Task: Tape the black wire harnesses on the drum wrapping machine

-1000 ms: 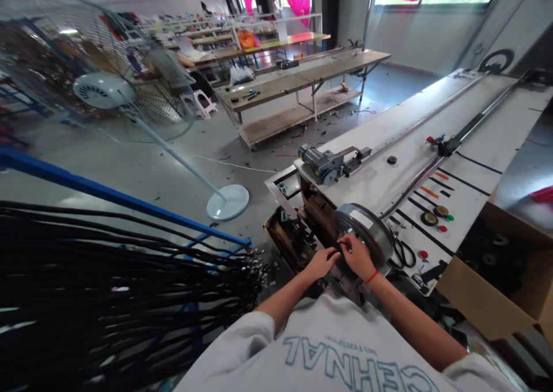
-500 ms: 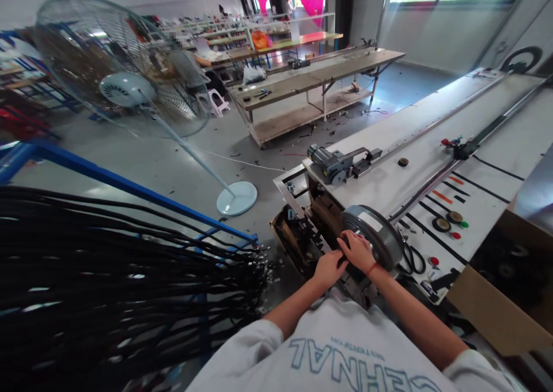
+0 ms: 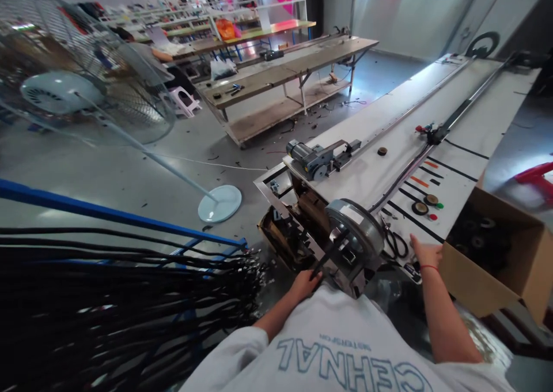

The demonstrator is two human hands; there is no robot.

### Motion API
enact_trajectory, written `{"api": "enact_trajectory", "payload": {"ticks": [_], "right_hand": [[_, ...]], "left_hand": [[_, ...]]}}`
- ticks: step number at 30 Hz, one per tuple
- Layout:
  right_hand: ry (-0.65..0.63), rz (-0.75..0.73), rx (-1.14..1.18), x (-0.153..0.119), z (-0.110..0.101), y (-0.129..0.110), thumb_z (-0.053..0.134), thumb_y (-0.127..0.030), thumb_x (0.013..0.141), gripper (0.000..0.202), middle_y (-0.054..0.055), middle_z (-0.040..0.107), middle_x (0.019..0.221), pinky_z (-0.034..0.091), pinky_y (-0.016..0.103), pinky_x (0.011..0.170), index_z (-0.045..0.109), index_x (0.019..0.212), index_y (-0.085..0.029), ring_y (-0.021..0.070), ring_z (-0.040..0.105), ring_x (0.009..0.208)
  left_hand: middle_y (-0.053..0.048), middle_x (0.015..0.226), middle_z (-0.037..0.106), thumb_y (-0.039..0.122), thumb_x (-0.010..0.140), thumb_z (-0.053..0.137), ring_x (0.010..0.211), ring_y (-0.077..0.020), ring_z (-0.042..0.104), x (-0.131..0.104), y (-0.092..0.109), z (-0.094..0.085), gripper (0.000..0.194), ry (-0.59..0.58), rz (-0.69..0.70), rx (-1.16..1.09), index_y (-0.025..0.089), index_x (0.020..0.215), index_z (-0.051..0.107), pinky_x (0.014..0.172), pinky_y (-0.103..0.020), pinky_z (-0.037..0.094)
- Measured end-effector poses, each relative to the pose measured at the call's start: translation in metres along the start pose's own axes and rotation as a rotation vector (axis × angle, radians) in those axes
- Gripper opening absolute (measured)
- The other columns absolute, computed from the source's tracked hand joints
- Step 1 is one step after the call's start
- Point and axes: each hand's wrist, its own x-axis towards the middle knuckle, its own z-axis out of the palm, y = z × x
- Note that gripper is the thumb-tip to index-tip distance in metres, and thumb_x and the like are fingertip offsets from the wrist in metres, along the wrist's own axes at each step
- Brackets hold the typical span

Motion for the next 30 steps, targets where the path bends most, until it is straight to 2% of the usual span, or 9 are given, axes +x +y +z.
{"api": "enact_trajectory", "payload": {"ticks": [2, 4, 5, 9, 14, 18, 24, 27, 30], "right_hand": [[-0.013, 0.09, -0.013, 0.002, 0.008, 0.011, 0.064, -0.061, 0.081, 0.103, 0.036, 0.037, 0.147, 0.041, 0.061, 0.106, 0.026, 0.155, 0.0, 0.0504, 0.047, 0.131], [0.022, 0.063, 0.002, -0.004, 0.012, 0.018, 0.059, -0.066, 0.083, 0.095, 0.028, 0.038, 0.151, 0.041, 0.061, 0.106, 0.032, 0.155, -0.01, 0.048, 0.05, 0.13], [0.032, 0.051, 0.018, -0.007, 0.013, 0.021, 0.057, -0.067, 0.084, 0.093, 0.027, 0.039, 0.152, 0.041, 0.061, 0.107, 0.033, 0.155, -0.012, 0.047, 0.05, 0.13], [0.03, 0.01, 0.077, -0.007, 0.015, 0.031, 0.055, -0.063, 0.086, 0.09, 0.028, 0.04, 0.151, 0.039, 0.059, 0.11, 0.033, 0.154, -0.007, 0.0439, 0.047, 0.134], [0.044, -0.012, 0.11, -0.002, 0.017, 0.034, 0.056, -0.063, 0.084, 0.094, 0.029, 0.038, 0.152, 0.039, 0.057, 0.11, 0.032, 0.154, -0.005, 0.0443, 0.047, 0.133], [0.011, -0.013, 0.093, -0.005, 0.015, 0.032, 0.052, -0.064, 0.086, 0.09, 0.029, 0.04, 0.149, 0.04, 0.057, 0.109, 0.033, 0.153, -0.006, 0.0428, 0.049, 0.131], [0.014, -0.023, 0.088, -0.007, 0.014, 0.03, 0.051, -0.06, 0.088, 0.086, 0.029, 0.036, 0.153, 0.039, 0.058, 0.109, 0.032, 0.153, -0.007, 0.041, 0.046, 0.135], [0.028, -0.034, 0.1, -0.007, 0.015, 0.031, 0.052, -0.059, 0.088, 0.084, 0.028, 0.038, 0.152, 0.038, 0.056, 0.11, 0.034, 0.152, -0.007, 0.0403, 0.044, 0.137], [0.045, -0.033, 0.101, -0.005, 0.017, 0.033, 0.054, -0.06, 0.087, 0.085, 0.028, 0.039, 0.151, 0.039, 0.056, 0.11, 0.036, 0.152, -0.007, 0.0412, 0.047, 0.134]], "left_hand": [[0.0, 0.054, 0.044, 0.065, 0.082, 0.047, 0.057, -0.0157, 0.04, -0.005, -0.001, -0.001, 0.051, -0.043, -0.024, -0.026, 0.021, 0.056, 0.045, 0.055, -0.03, 0.032], [0.001, 0.054, 0.04, 0.071, 0.079, 0.045, 0.057, -0.0147, 0.036, -0.008, -0.001, -0.001, 0.055, -0.074, -0.036, -0.062, 0.021, 0.056, 0.042, 0.055, -0.03, 0.03], [0.001, 0.054, 0.04, 0.073, 0.078, 0.044, 0.057, -0.0145, 0.036, -0.009, -0.002, 0.0, 0.056, -0.075, -0.037, -0.073, 0.021, 0.057, 0.042, 0.055, -0.03, 0.029], [0.0, 0.055, 0.042, 0.075, 0.077, 0.042, 0.057, -0.0148, 0.037, -0.009, -0.006, 0.003, 0.058, -0.04, -0.053, -0.082, 0.022, 0.057, 0.044, 0.055, -0.031, 0.03], [0.0, 0.053, 0.041, 0.08, 0.072, 0.042, 0.055, -0.0155, 0.038, -0.007, -0.005, 0.003, 0.059, -0.051, -0.076, -0.083, 0.023, 0.055, 0.043, 0.055, -0.032, 0.029], [0.0, 0.055, 0.047, 0.079, 0.073, 0.041, 0.056, -0.0161, 0.043, -0.009, 0.004, -0.008, 0.059, -0.005, -0.121, -0.148, 0.022, 0.057, 0.047, 0.057, -0.031, 0.033], [0.001, 0.054, 0.045, 0.086, 0.069, 0.042, 0.058, -0.014, 0.042, -0.015, 0.015, -0.027, 0.069, 0.016, -0.038, -0.108, 0.019, 0.055, 0.048, 0.059, -0.028, 0.033], [0.001, 0.054, 0.047, 0.082, 0.072, 0.045, 0.058, -0.0132, 0.042, -0.015, 0.02, -0.026, 0.066, 0.007, -0.022, -0.104, 0.018, 0.056, 0.049, 0.059, -0.027, 0.032], [0.001, 0.055, 0.051, 0.071, 0.079, 0.049, 0.059, -0.0132, 0.046, -0.008, 0.029, -0.02, 0.059, 0.03, -0.017, -0.102, 0.017, 0.057, 0.051, 0.059, -0.026, 0.035]]}}
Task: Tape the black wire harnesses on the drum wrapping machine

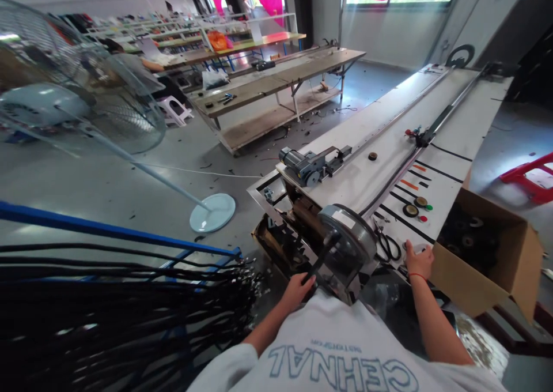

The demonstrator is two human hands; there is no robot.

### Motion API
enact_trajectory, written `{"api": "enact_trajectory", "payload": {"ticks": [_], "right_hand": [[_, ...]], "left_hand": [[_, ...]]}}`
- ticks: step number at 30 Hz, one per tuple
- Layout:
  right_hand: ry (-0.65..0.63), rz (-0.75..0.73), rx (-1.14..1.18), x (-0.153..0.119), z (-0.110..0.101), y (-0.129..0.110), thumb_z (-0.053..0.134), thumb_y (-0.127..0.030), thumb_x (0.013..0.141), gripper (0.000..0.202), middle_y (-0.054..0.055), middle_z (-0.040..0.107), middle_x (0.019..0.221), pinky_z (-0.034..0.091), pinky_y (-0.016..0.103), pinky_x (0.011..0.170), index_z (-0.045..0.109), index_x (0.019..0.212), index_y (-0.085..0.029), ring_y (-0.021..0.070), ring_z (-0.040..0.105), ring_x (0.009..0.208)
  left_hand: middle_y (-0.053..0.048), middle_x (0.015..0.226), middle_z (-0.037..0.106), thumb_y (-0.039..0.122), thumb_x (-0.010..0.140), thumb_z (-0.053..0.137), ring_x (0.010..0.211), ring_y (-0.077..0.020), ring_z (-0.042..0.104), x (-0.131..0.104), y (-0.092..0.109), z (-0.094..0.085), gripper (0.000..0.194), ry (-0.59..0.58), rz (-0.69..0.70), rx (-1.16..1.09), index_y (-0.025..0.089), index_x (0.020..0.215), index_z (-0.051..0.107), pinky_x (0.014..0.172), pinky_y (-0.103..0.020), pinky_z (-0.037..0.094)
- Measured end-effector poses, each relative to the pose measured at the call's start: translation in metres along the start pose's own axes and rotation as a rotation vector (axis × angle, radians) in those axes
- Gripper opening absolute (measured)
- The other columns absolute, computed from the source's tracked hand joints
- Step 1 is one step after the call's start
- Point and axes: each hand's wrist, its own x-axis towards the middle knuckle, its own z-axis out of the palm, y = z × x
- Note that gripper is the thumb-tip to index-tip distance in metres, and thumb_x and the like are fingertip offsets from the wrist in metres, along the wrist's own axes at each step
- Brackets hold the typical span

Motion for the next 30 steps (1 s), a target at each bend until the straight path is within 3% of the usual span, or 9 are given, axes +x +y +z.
{"api": "enact_trajectory", "payload": {"ticks": [8, 15, 20, 24, 30], "right_hand": [[0.063, -0.006, 0.011, 0.011, 0.01, 0.008, 0.061, -0.062, 0.083, 0.091, 0.029, 0.044, 0.148, 0.041, 0.058, 0.11, 0.037, 0.152, -0.006, 0.0437, 0.046, 0.135], [0.083, 0.018, 0.065, 0.013, 0.011, 0.01, 0.059, -0.065, 0.082, 0.095, 0.03, 0.042, 0.148, 0.039, 0.062, 0.109, 0.035, 0.152, -0.006, 0.0459, 0.045, 0.136], [0.062, 0.115, 0.034, 0.014, 0.01, 0.006, 0.061, -0.071, 0.078, 0.1, 0.033, 0.046, 0.143, 0.041, 0.063, 0.106, 0.036, 0.149, -0.005, 0.0477, 0.051, 0.13], [0.051, 0.12, 0.008, 0.016, 0.008, 0.004, 0.067, -0.07, 0.074, 0.091, 0.031, 0.054, 0.135, 0.045, 0.064, 0.102, 0.046, 0.138, -0.008, 0.0472, 0.056, 0.124], [0.07, 0.11, 0.027, 0.016, 0.01, 0.007, 0.068, -0.068, 0.074, 0.085, 0.03, 0.055, 0.133, 0.046, 0.058, 0.102, 0.048, 0.136, -0.013, 0.0471, 0.055, 0.125]], "left_hand": [[0.001, 0.06, 0.054, 0.052, 0.087, 0.05, 0.062, -0.0138, 0.05, 0.032, 0.02, 0.019, 0.042, -0.012, 0.106, -0.029, 0.016, 0.066, 0.056, 0.062, -0.026, 0.039], [0.002, 0.06, 0.053, 0.048, 0.086, 0.05, 0.062, -0.013, 0.049, 0.034, 0.022, 0.03, 0.036, 0.01, 0.107, -0.063, 0.017, 0.067, 0.054, 0.063, -0.026, 0.038], [0.002, 0.059, 0.053, 0.048, 0.087, 0.05, 0.061, -0.0133, 0.05, 0.039, 0.017, 0.025, 0.036, -0.012, 0.034, -0.084, 0.017, 0.068, 0.055, 0.062, -0.026, 0.039], [0.001, 0.063, 0.056, 0.05, 0.087, 0.05, 0.062, -0.0142, 0.052, 0.043, 0.015, 0.017, 0.037, -0.049, 0.064, -0.059, 0.016, 0.076, 0.06, 0.063, -0.026, 0.04], [0.0, 0.066, 0.06, 0.049, 0.088, 0.048, 0.066, -0.0152, 0.055, 0.039, 0.018, 0.02, 0.038, -0.072, 0.095, -0.001, 0.016, 0.076, 0.061, 0.066, -0.026, 0.042]]}}
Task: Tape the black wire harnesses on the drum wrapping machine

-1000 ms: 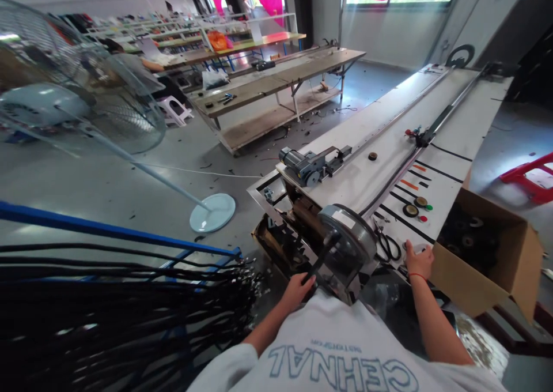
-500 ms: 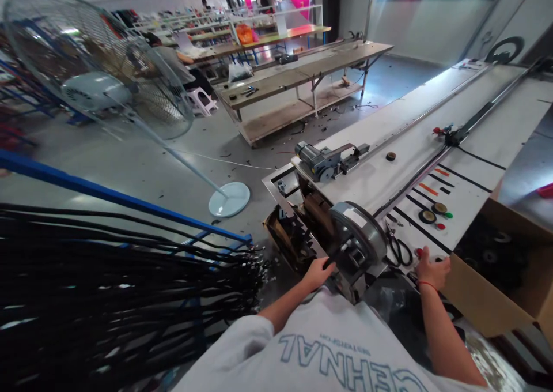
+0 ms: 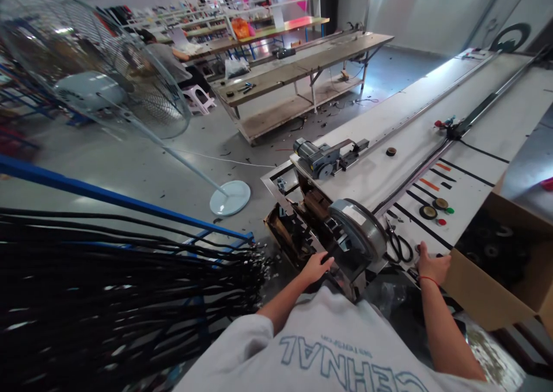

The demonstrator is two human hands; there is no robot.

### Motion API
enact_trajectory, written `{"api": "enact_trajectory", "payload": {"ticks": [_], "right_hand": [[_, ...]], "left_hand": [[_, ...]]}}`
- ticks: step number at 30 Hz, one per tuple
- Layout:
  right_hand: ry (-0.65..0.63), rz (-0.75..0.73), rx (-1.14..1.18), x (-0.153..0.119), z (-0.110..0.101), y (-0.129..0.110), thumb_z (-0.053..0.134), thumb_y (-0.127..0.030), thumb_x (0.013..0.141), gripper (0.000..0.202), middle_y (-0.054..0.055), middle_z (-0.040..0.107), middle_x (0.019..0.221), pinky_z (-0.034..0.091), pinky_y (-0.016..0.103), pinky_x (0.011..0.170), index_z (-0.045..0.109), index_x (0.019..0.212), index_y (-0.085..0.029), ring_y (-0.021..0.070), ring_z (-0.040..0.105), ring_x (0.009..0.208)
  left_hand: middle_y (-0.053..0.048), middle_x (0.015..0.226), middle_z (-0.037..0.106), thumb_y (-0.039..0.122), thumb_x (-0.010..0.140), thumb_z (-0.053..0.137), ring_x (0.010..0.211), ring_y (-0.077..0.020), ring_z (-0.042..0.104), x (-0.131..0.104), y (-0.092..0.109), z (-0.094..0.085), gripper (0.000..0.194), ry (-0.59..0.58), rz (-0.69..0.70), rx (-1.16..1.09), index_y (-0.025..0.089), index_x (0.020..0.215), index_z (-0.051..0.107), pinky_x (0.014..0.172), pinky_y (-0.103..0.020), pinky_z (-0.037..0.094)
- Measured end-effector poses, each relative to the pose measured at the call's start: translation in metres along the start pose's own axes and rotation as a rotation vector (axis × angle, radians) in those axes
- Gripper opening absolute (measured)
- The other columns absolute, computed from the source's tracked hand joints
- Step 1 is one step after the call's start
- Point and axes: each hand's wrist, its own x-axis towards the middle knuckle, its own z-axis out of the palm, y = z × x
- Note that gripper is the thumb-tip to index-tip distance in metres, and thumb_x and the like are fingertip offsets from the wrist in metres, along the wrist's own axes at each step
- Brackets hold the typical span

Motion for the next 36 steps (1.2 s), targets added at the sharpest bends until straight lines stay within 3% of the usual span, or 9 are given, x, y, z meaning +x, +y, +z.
{"api": "enact_trajectory", "payload": {"ticks": [4, 9, 11, 14, 19, 28, 31, 36], "right_hand": [[0.005, -0.014, -0.011, -0.001, 0.001, 0.0, 0.065, -0.065, 0.077, 0.085, 0.033, 0.053, 0.135, 0.045, 0.064, 0.1, 0.046, 0.137, -0.008, 0.0502, 0.054, 0.124], [0.008, -0.009, -0.012, 0.002, 0.001, -0.001, 0.068, -0.061, 0.077, 0.082, 0.033, 0.054, 0.132, 0.046, 0.062, 0.1, 0.048, 0.135, -0.007, 0.0486, 0.055, 0.123], [0.002, -0.018, -0.01, 0.004, 0.001, 0.0, 0.068, -0.06, 0.077, 0.081, 0.033, 0.055, 0.131, 0.046, 0.061, 0.101, 0.049, 0.134, -0.006, 0.0484, 0.055, 0.124], [-0.004, -0.036, -0.008, 0.006, 0.002, 0.003, 0.068, -0.059, 0.078, 0.081, 0.033, 0.055, 0.132, 0.045, 0.06, 0.102, 0.048, 0.135, -0.004, 0.0482, 0.054, 0.125], [0.007, -0.02, 0.016, 0.009, 0.006, 0.005, 0.071, -0.057, 0.076, 0.079, 0.032, 0.054, 0.133, 0.044, 0.061, 0.102, 0.048, 0.133, -0.007, 0.0469, 0.055, 0.124], [-0.004, -0.085, 0.005, -0.005, -0.004, -0.009, 0.065, -0.046, 0.084, 0.078, 0.031, 0.05, 0.139, 0.038, 0.048, 0.112, 0.041, 0.14, 0.001, 0.0385, 0.049, 0.133], [0.008, -0.118, -0.007, -0.004, -0.001, -0.006, 0.06, -0.052, 0.087, 0.083, 0.032, 0.045, 0.145, 0.035, 0.048, 0.114, 0.037, 0.144, 0.003, 0.0383, 0.044, 0.137], [0.034, -0.134, -0.012, -0.004, 0.003, -0.002, 0.047, -0.066, 0.091, 0.085, 0.032, 0.047, 0.139, 0.04, 0.056, 0.108, 0.035, 0.146, -0.003, 0.0402, 0.05, 0.13]], "left_hand": [[-0.002, 0.07, 0.065, 0.044, 0.088, 0.052, 0.068, -0.0151, 0.058, -0.002, -0.005, 0.0, 0.032, -0.054, -0.04, 0.008, 0.015, 0.077, 0.063, 0.068, -0.026, 0.045], [-0.002, 0.071, 0.067, 0.034, 0.081, 0.059, 0.07, -0.0167, 0.06, -0.021, -0.041, -0.004, 0.021, -0.107, -0.125, 0.178, 0.017, 0.073, 0.066, 0.071, -0.026, 0.045], [-0.002, 0.071, 0.068, 0.031, 0.078, 0.06, 0.071, -0.0183, 0.06, -0.035, -0.056, -0.005, 0.017, -0.057, -0.148, 0.224, 0.018, 0.074, 0.069, 0.069, -0.027, 0.045], [-0.004, 0.073, 0.069, 0.036, 0.083, 0.051, 0.07, -0.0201, 0.061, -0.054, -0.064, -0.008, 0.026, 0.035, -0.156, 0.223, 0.019, 0.075, 0.069, 0.068, -0.03, 0.045], [-0.003, 0.069, 0.068, 0.048, 0.086, 0.047, 0.068, -0.0204, 0.06, -0.063, -0.044, -0.015, 0.038, 0.143, -0.07, 0.153, 0.02, 0.069, 0.065, 0.068, -0.03, 0.046], [-0.003, 0.074, 0.068, 0.046, 0.09, 0.051, 0.072, -0.0174, 0.06, -0.04, 0.001, -0.005, 0.036, 0.152, 0.004, 0.105, 0.015, 0.077, 0.065, 0.071, -0.027, 0.047], [-0.003, 0.075, 0.067, 0.048, 0.093, 0.049, 0.073, -0.0172, 0.06, -0.032, 0.008, -0.004, 0.036, 0.185, 0.038, 0.1, 0.017, 0.079, 0.062, 0.073, -0.027, 0.048], [-0.002, 0.068, 0.063, 0.046, 0.1, 0.039, 0.067, -0.0156, 0.058, -0.024, 0.022, -0.003, 0.039, 0.155, 0.087, 0.089, 0.019, 0.076, 0.055, 0.07, -0.027, 0.046]]}}
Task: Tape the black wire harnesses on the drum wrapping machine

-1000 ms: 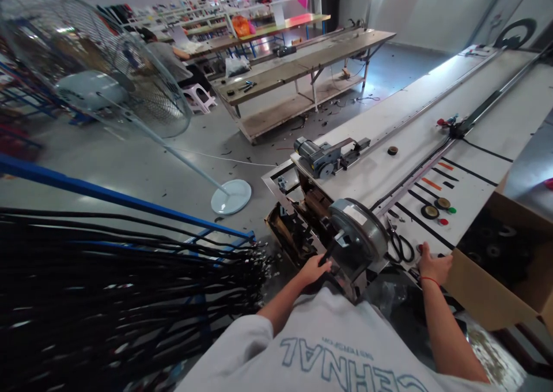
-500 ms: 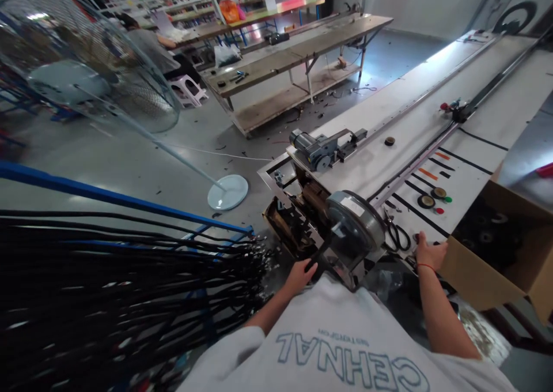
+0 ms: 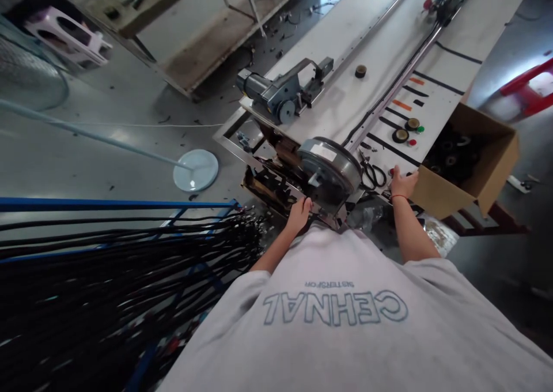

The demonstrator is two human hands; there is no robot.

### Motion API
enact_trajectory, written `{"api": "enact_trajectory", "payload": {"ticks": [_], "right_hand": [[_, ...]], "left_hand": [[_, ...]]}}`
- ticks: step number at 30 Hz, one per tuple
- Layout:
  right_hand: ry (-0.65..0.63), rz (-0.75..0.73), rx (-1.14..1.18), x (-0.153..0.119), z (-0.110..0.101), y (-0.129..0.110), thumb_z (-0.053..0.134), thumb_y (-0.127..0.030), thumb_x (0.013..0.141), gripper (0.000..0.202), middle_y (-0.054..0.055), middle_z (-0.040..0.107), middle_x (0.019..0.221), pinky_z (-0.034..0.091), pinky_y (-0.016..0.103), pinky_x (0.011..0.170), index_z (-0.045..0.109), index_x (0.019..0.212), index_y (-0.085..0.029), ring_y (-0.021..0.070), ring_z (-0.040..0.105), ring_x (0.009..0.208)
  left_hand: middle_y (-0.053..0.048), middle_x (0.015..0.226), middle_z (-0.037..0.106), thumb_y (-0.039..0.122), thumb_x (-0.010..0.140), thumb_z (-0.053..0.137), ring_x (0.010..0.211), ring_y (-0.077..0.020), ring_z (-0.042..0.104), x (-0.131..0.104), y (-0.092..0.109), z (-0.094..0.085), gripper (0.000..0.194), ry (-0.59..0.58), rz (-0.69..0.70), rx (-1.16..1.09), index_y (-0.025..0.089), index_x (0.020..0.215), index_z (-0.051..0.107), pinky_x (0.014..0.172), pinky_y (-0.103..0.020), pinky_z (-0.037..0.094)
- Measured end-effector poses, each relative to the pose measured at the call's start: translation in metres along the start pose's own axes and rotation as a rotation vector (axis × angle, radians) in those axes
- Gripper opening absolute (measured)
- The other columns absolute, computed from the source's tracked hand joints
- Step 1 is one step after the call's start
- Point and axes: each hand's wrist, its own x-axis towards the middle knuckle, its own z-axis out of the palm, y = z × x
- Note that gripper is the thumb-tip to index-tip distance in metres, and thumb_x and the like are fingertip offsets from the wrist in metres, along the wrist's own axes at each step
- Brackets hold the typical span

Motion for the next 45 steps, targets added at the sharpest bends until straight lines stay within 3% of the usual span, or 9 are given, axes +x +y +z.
{"api": "enact_trajectory", "payload": {"ticks": [5, 10, 15, 19, 22, 28, 34, 42, 45], "right_hand": [[-0.044, -0.061, 0.045, 0.002, 0.0, -0.001, 0.044, -0.063, 0.094, 0.079, 0.028, 0.048, 0.136, 0.044, 0.051, 0.106, 0.034, 0.147, -0.006, 0.0369, 0.051, 0.129], [-0.052, -0.049, 0.057, 0.006, 0.003, 0.001, 0.058, -0.054, 0.089, 0.08, 0.027, 0.049, 0.138, 0.045, 0.051, 0.104, 0.031, 0.149, -0.009, 0.036, 0.052, 0.128], [-0.055, -0.002, 0.053, 0.003, 0.003, 0.002, 0.065, -0.048, 0.085, 0.079, 0.027, 0.051, 0.136, 0.043, 0.05, 0.105, 0.034, 0.146, -0.007, 0.0364, 0.052, 0.127], [-0.06, 0.04, 0.062, -0.001, 0.003, 0.002, 0.066, -0.053, 0.083, 0.085, 0.03, 0.049, 0.139, 0.039, 0.049, 0.109, 0.036, 0.144, -0.002, 0.0374, 0.049, 0.131], [-0.069, 0.051, 0.064, -0.002, 0.004, 0.004, 0.065, -0.055, 0.082, 0.093, 0.031, 0.045, 0.143, 0.037, 0.049, 0.112, 0.032, 0.148, 0.001, 0.0384, 0.046, 0.134], [-0.073, 0.063, 0.05, -0.002, 0.006, 0.005, 0.064, -0.058, 0.082, 0.097, 0.031, 0.045, 0.144, 0.036, 0.05, 0.112, 0.029, 0.15, 0.001, 0.0393, 0.046, 0.134], [-0.059, 0.037, 0.062, 0.003, 0.01, 0.01, 0.064, -0.06, 0.081, 0.095, 0.031, 0.043, 0.146, 0.037, 0.052, 0.111, 0.032, 0.149, -0.002, 0.039, 0.046, 0.133], [-0.037, 0.006, 0.062, 0.007, 0.013, 0.012, 0.062, -0.064, 0.081, 0.095, 0.031, 0.045, 0.144, 0.038, 0.053, 0.11, 0.034, 0.148, -0.003, 0.0393, 0.046, 0.133], [-0.042, 0.006, 0.048, 0.006, 0.012, 0.01, 0.062, -0.062, 0.083, 0.093, 0.031, 0.044, 0.145, 0.037, 0.053, 0.111, 0.033, 0.148, -0.001, 0.0391, 0.044, 0.136]], "left_hand": [[-0.001, 0.064, 0.059, 0.046, 0.1, 0.036, 0.064, -0.014, 0.055, 0.001, 0.004, 0.005, 0.042, 0.048, 0.003, -0.037, 0.02, 0.072, 0.052, 0.068, -0.026, 0.044], [-0.002, 0.068, 0.062, 0.049, 0.096, 0.039, 0.066, -0.0151, 0.057, 0.002, -0.002, 0.004, 0.04, 0.062, -0.009, -0.089, 0.019, 0.075, 0.054, 0.07, -0.026, 0.044], [-0.002, 0.069, 0.062, 0.052, 0.086, 0.05, 0.068, -0.0163, 0.056, -0.009, -0.04, 0.001, 0.036, 0.072, -0.058, 0.05, 0.019, 0.074, 0.057, 0.067, -0.026, 0.041], [0.001, 0.051, 0.046, 0.057, 0.078, 0.051, 0.055, -0.0142, 0.044, -0.03, -0.081, -0.003, 0.042, 0.037, -0.202, 0.151, 0.022, 0.056, 0.046, 0.057, -0.026, 0.033], [0.003, 0.047, 0.038, 0.062, 0.078, 0.044, 0.05, -0.0126, 0.037, -0.049, -0.093, -0.009, 0.047, 0.041, -0.228, 0.153, 0.024, 0.052, 0.038, 0.053, -0.026, 0.028], [0.003, 0.052, 0.038, 0.056, 0.082, 0.045, 0.053, -0.0125, 0.037, -0.062, -0.067, -0.022, 0.043, 0.172, -0.175, 0.107, 0.023, 0.055, 0.039, 0.053, -0.026, 0.031], [0.002, 0.051, 0.045, 0.049, 0.084, 0.049, 0.054, -0.0132, 0.044, -0.039, -0.038, -0.025, 0.039, 0.17, -0.136, 0.097, 0.021, 0.057, 0.047, 0.055, -0.024, 0.036], [0.001, 0.057, 0.053, 0.041, 0.087, 0.053, 0.061, -0.0145, 0.052, -0.006, -0.014, -0.01, 0.033, 0.162, -0.111, 0.069, 0.018, 0.064, 0.057, 0.062, -0.025, 0.041], [-0.001, 0.067, 0.061, 0.042, 0.088, 0.056, 0.068, -0.0158, 0.058, 0.001, -0.008, -0.004, 0.028, 0.157, -0.062, -0.001, 0.018, 0.075, 0.061, 0.069, -0.025, 0.045]]}}
